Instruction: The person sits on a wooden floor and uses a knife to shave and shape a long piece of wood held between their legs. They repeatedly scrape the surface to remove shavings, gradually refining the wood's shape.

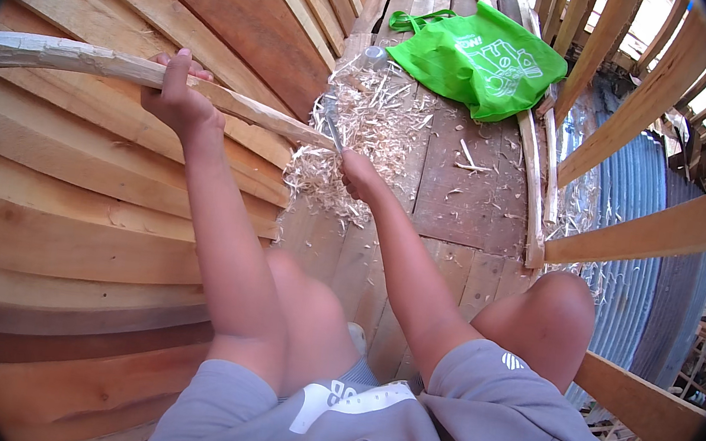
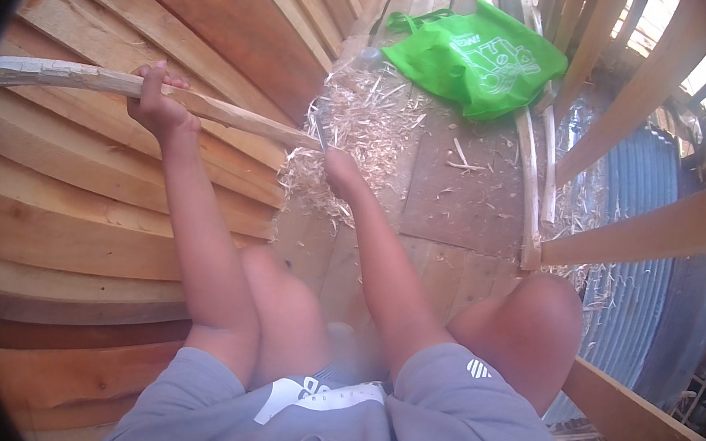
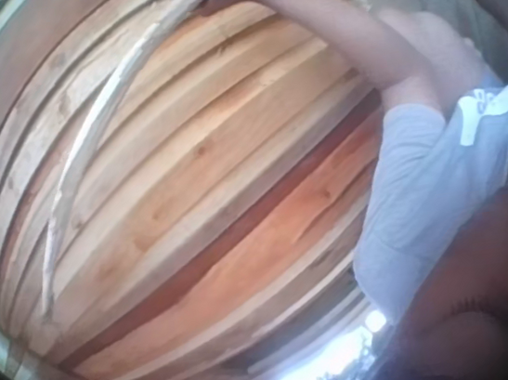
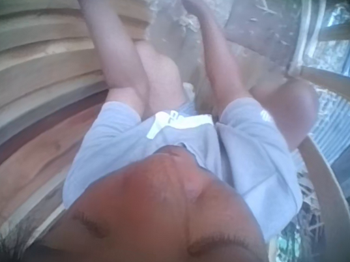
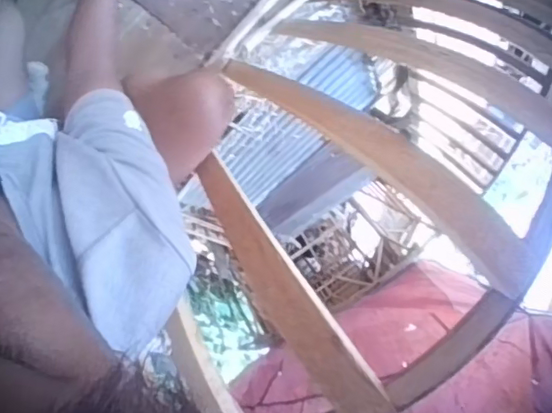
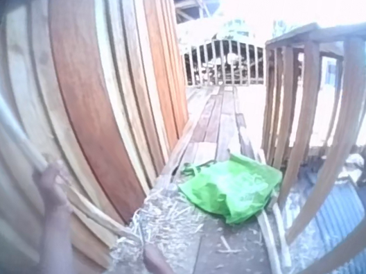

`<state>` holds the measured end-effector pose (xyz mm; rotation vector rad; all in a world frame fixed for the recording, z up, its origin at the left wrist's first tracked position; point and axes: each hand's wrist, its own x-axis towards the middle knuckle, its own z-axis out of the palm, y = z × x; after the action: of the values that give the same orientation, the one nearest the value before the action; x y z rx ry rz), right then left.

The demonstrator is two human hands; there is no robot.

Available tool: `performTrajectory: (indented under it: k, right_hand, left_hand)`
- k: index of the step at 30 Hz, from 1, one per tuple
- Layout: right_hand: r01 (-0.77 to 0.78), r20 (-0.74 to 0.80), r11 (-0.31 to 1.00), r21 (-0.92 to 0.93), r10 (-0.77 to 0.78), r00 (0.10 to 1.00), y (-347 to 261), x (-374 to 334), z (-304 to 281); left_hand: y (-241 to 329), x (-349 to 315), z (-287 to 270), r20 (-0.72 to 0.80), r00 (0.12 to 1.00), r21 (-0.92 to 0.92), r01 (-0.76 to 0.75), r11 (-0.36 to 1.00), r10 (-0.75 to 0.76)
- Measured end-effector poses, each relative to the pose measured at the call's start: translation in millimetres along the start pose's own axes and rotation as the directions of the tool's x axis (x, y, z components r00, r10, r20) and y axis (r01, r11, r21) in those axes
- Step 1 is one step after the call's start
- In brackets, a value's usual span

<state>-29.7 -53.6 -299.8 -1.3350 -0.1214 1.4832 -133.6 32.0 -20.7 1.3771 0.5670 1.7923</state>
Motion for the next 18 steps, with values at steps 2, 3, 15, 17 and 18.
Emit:
performTrajectory:
  k: [2,3,15,17,18]
  right_hand:
    - [0.002,-0.008,0.999,-0.052,-0.003,1.0,-8,-12,15]
    - [0.042,-0.012,0.997,-0.072,-0.043,0.999,-10,-19,22]
    - [-0.083,0.14,0.995,-0.047,0.088,0.986,-4,-12,6]
    - [-0.108,0.114,0.994,-0.027,0.11,0.987,-9,-11,14]
    - [-0.121,0.101,0.993,-0.016,0.122,0.987,-12,-10,20]
  left_hand:
    - [-2,2,-7,-0.023,1.0,0.001,-0.002,1.0,0.002]
    - [-1,4,-9,-0.033,0.999,0.0,-0.004,1.0,0.004]
    - [-2,8,-12,0.0,1.0,-0.034,-0.027,0.999,0.027]
    - [-4,11,-14,-0.069,0.998,-0.037,-0.003,0.999,0.0]
    - [-5,12,-14,-0.103,0.995,-0.039,0.009,0.999,-0.013]
